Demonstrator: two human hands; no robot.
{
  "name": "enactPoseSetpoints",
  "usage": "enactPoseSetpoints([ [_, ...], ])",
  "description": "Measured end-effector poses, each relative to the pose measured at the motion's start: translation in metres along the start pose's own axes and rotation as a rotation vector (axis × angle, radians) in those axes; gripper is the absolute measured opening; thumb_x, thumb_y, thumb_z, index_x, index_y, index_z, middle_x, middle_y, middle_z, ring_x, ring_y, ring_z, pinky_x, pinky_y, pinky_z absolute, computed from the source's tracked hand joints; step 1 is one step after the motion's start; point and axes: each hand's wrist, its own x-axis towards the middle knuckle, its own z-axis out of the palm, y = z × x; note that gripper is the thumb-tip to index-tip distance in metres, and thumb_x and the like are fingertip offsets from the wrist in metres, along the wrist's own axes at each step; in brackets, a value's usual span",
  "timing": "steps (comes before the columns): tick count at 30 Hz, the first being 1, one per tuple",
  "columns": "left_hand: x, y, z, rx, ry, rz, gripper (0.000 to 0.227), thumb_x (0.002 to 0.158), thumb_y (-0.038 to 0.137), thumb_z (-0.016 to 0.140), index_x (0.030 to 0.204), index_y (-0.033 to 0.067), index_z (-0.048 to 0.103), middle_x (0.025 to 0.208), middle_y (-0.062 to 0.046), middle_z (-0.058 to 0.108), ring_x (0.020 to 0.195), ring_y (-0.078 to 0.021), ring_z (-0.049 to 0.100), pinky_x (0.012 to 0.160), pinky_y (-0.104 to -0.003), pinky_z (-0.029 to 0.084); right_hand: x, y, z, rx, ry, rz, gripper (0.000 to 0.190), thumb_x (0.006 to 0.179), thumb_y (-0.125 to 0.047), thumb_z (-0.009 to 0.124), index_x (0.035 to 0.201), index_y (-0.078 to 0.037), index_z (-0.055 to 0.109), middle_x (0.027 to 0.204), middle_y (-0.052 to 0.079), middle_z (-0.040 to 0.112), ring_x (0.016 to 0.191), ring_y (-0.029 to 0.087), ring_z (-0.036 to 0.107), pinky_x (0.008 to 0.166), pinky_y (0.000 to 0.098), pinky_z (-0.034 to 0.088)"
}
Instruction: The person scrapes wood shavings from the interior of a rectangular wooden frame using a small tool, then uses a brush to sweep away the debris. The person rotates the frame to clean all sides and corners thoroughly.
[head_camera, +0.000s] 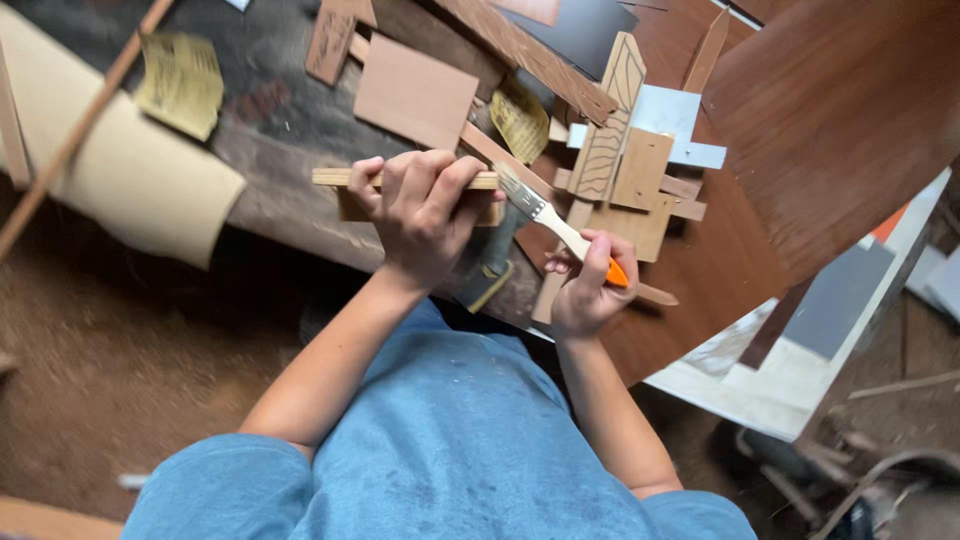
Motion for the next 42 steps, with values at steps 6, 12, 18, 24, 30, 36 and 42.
enactPoseSetpoints([
  [6, -0.04, 0.028, 0.014, 0.158, 0.126, -0.055, 0.022, 0.102, 0.043, 0.07, 0.111, 0.0227, 0.07, 0.106, 0.003, 0.065, 0.106, -0.0185, 0.058, 0.106, -0.046, 0.027, 0.018, 0.025, -0.028, -0.202, -0.224, -0.114, 0.026, 0.111, -0.021, 0.053, 0.101, -0.001, 0.065, 0.075, 0.003, 0.061, 0.062, 0.01, 0.058, 0.056, 0.0239, 0.045],
  [12, -0.071, 0.034, 0.005, 0.326, 0.212, -0.029, 0.026, 0.1, 0.047, 0.065, 0.108, 0.0227, 0.065, 0.107, 0.002, 0.065, 0.112, -0.0231, 0.059, 0.106, -0.059, 0.017, 0.034, 0.065, -0.027, -0.185, -0.32, 0.002, 0.018, 0.108, -0.019, 0.059, 0.101, -0.003, 0.067, 0.073, -0.001, 0.059, 0.057, 0.006, 0.055, 0.052, 0.0227, 0.044],
  [18, -0.077, 0.029, -0.007, 0.234, 0.181, -0.107, 0.024, 0.104, 0.044, 0.067, 0.115, 0.0231, 0.065, 0.107, 0.002, 0.065, 0.104, -0.0192, 0.06, 0.106, -0.049, 0.027, 0.014, 0.021, -0.031, 0.028, -0.393, -0.078, 0.023, 0.108, -0.026, 0.058, 0.101, -0.005, 0.065, 0.071, 0.002, 0.062, 0.058, 0.009, 0.061, 0.053, 0.0236, 0.047],
  [24, -0.085, 0.0, -0.018, 0.238, 0.289, -0.155, 0.033, 0.099, 0.049, 0.067, 0.112, 0.0194, 0.063, 0.106, -0.003, 0.06, 0.101, -0.0242, 0.056, 0.103, -0.046, 0.03, 0.013, 0.032, -0.016, -0.356, -0.548, -0.468, 0.029, 0.113, -0.024, 0.059, 0.106, 0.002, 0.068, 0.087, 0.01, 0.069, 0.077, 0.016, 0.065, 0.069, 0.028, 0.051],
  [30, -0.1, -0.011, -0.031, 0.116, 0.326, -0.16, 0.028, 0.095, 0.046, 0.071, 0.109, 0.0228, 0.064, 0.103, 0.001, 0.061, 0.102, -0.0203, 0.056, 0.097, -0.044, 0.029, 0.014, 0.015, 0.006, -0.1, -0.548, -0.198, 0.025, 0.107, -0.022, 0.061, 0.104, 0.002, 0.067, 0.083, 0.009, 0.066, 0.065, 0.012, 0.064, 0.059, 0.0259, 0.052],
  [36, -0.101, -0.013, -0.026, 0.083, 0.348, -0.167, 0.027, 0.094, 0.045, 0.07, 0.107, 0.0223, 0.065, 0.101, 0.004, 0.062, 0.102, -0.0193, 0.057, 0.099, -0.044, 0.027, -0.026, 0.021, 0.0, 0.031, -0.489, -0.265, 0.024, 0.108, -0.022, 0.059, 0.105, 0.001, 0.063, 0.078, 0.006, 0.064, 0.063, 0.011, 0.062, 0.059, 0.0244, 0.051],
  [42, -0.098, -0.037, -0.032, 0.185, 0.274, -0.194, 0.02, 0.103, 0.044, 0.058, 0.104, 0.025, 0.063, 0.108, 0.0, 0.063, 0.109, -0.0238, 0.055, 0.107, -0.042, 0.029, -0.038, 0.063, 0.011, -0.272, -0.295, -0.011, 0.024, 0.106, -0.024, 0.059, 0.1, 0.0, 0.063, 0.067, 0.002, 0.059, 0.055, 0.008, 0.057, 0.049, 0.0225, 0.044],
])
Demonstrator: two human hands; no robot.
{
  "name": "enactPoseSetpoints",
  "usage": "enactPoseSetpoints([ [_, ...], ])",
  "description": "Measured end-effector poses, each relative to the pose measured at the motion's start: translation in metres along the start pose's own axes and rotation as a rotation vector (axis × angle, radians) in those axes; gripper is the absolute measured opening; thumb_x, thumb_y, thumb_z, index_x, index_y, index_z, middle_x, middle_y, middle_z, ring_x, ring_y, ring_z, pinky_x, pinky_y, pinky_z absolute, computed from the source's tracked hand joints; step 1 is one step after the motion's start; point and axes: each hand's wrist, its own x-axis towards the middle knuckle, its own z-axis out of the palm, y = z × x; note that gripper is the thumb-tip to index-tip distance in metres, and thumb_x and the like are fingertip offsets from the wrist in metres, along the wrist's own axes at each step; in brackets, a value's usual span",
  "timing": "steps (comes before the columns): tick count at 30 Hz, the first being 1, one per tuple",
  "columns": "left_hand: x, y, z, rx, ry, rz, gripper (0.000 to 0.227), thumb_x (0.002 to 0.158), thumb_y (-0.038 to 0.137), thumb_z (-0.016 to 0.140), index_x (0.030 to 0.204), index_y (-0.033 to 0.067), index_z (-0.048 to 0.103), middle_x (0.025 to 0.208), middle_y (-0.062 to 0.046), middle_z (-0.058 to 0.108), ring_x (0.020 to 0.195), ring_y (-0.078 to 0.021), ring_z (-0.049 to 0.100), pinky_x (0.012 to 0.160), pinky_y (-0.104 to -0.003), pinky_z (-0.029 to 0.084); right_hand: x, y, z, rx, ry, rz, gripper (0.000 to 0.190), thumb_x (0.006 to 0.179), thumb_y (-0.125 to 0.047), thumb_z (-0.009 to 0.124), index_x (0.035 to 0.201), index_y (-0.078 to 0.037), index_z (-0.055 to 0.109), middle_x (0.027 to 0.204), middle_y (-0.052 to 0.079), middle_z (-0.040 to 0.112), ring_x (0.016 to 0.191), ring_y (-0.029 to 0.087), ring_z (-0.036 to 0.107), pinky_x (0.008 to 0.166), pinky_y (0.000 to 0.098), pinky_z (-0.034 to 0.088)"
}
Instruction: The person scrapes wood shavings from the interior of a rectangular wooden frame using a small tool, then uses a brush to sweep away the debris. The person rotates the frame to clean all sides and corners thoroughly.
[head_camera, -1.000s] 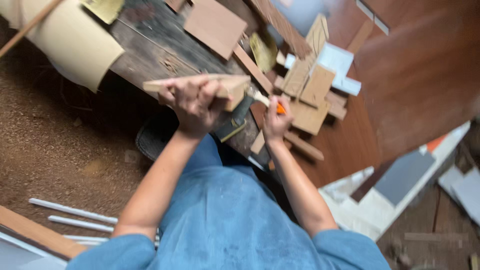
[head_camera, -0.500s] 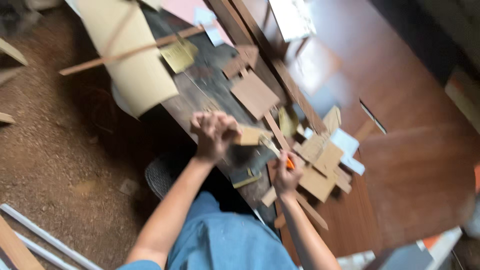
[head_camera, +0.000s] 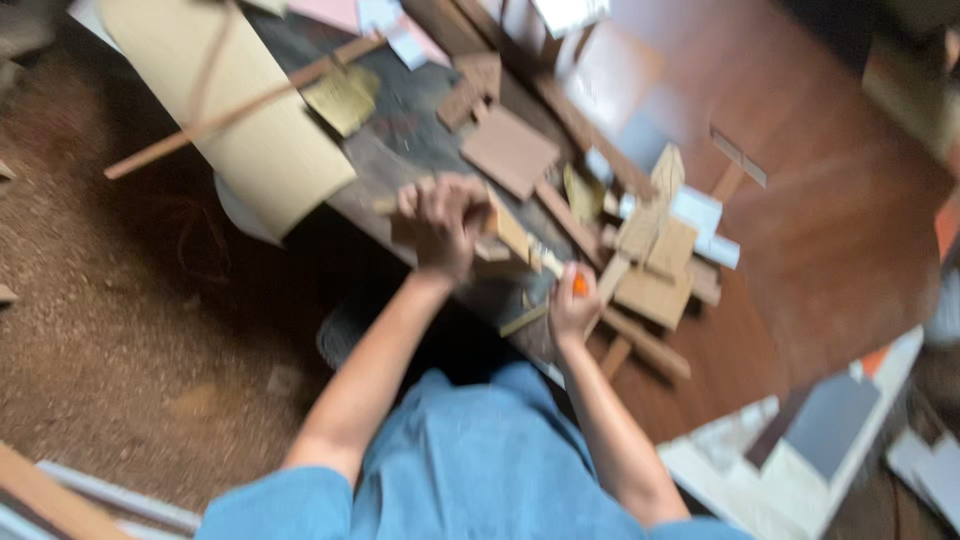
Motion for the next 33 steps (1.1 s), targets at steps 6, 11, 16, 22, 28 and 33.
enactPoseSetpoints([
  [6, 0.014, -0.015, 0.01, -0.064, 0.019, -0.049, 0.04, 0.101, 0.058, 0.057, 0.107, 0.0193, 0.063, 0.097, 0.001, 0.062, 0.102, -0.0223, 0.055, 0.102, -0.046, 0.028, 0.002, -0.034, 0.012, 0.107, -0.053, -0.077, 0.026, 0.106, -0.025, 0.057, 0.103, 0.0, 0.067, 0.078, 0.004, 0.067, 0.059, 0.009, 0.064, 0.053, 0.0242, 0.055],
  [11, 0.007, -0.015, 0.009, 0.094, -0.024, -0.004, 0.043, 0.109, 0.06, 0.047, 0.114, 0.0183, 0.059, 0.106, -0.002, 0.059, 0.11, -0.024, 0.054, 0.108, -0.052, 0.024, -0.006, -0.023, 0.007, 0.259, -0.137, -0.254, 0.027, 0.109, -0.024, 0.06, 0.106, 0.002, 0.064, 0.083, 0.005, 0.067, 0.063, 0.01, 0.063, 0.058, 0.0257, 0.051],
  [16, 0.017, -0.027, 0.011, 0.113, -0.081, -0.188, 0.048, 0.107, 0.064, 0.046, 0.11, 0.0179, 0.059, 0.105, 0.001, 0.057, 0.11, -0.0235, 0.053, 0.11, -0.052, 0.027, 0.032, 0.036, -0.008, -0.067, -0.061, -0.053, 0.028, 0.105, -0.025, 0.06, 0.098, 0.002, 0.068, 0.065, 0.002, 0.064, 0.055, 0.01, 0.063, 0.049, 0.0251, 0.051],
  [22, 0.011, -0.018, 0.001, 0.107, -0.054, -0.114, 0.051, 0.101, 0.066, 0.054, 0.103, 0.0156, 0.058, 0.107, -0.005, 0.055, 0.113, -0.0265, 0.052, 0.113, -0.06, 0.018, 0.061, 0.01, 0.002, 0.111, -0.216, -0.045, 0.031, 0.107, -0.027, 0.058, 0.099, 0.0, 0.069, 0.066, 0.002, 0.064, 0.054, 0.01, 0.062, 0.05, 0.0253, 0.053],
  [28, 0.007, 0.004, -0.017, 0.024, -0.126, -0.004, 0.04, 0.101, 0.056, 0.059, 0.101, 0.0158, 0.061, 0.13, -0.015, 0.048, 0.135, -0.0395, 0.042, 0.118, -0.067, 0.014, 0.039, -0.029, -0.007, 0.449, -0.326, -0.072, 0.029, 0.111, -0.024, 0.058, 0.098, 0.0, 0.066, 0.073, 0.004, 0.062, 0.053, 0.012, 0.057, 0.051, 0.0252, 0.046],
  [33, 0.002, 0.003, -0.028, 0.186, -0.188, -0.184, 0.065, 0.103, 0.05, 0.059, 0.153, 0.009, 0.056, 0.136, -0.02, 0.036, 0.132, -0.036, 0.039, 0.113, -0.062, 0.043, 0.052, 0.015, -0.019, 0.124, -0.414, 0.05, 0.028, 0.107, -0.022, 0.057, 0.092, -0.001, 0.068, 0.058, -0.001, 0.057, 0.045, 0.008, 0.054, 0.04, 0.0239, 0.042],
])
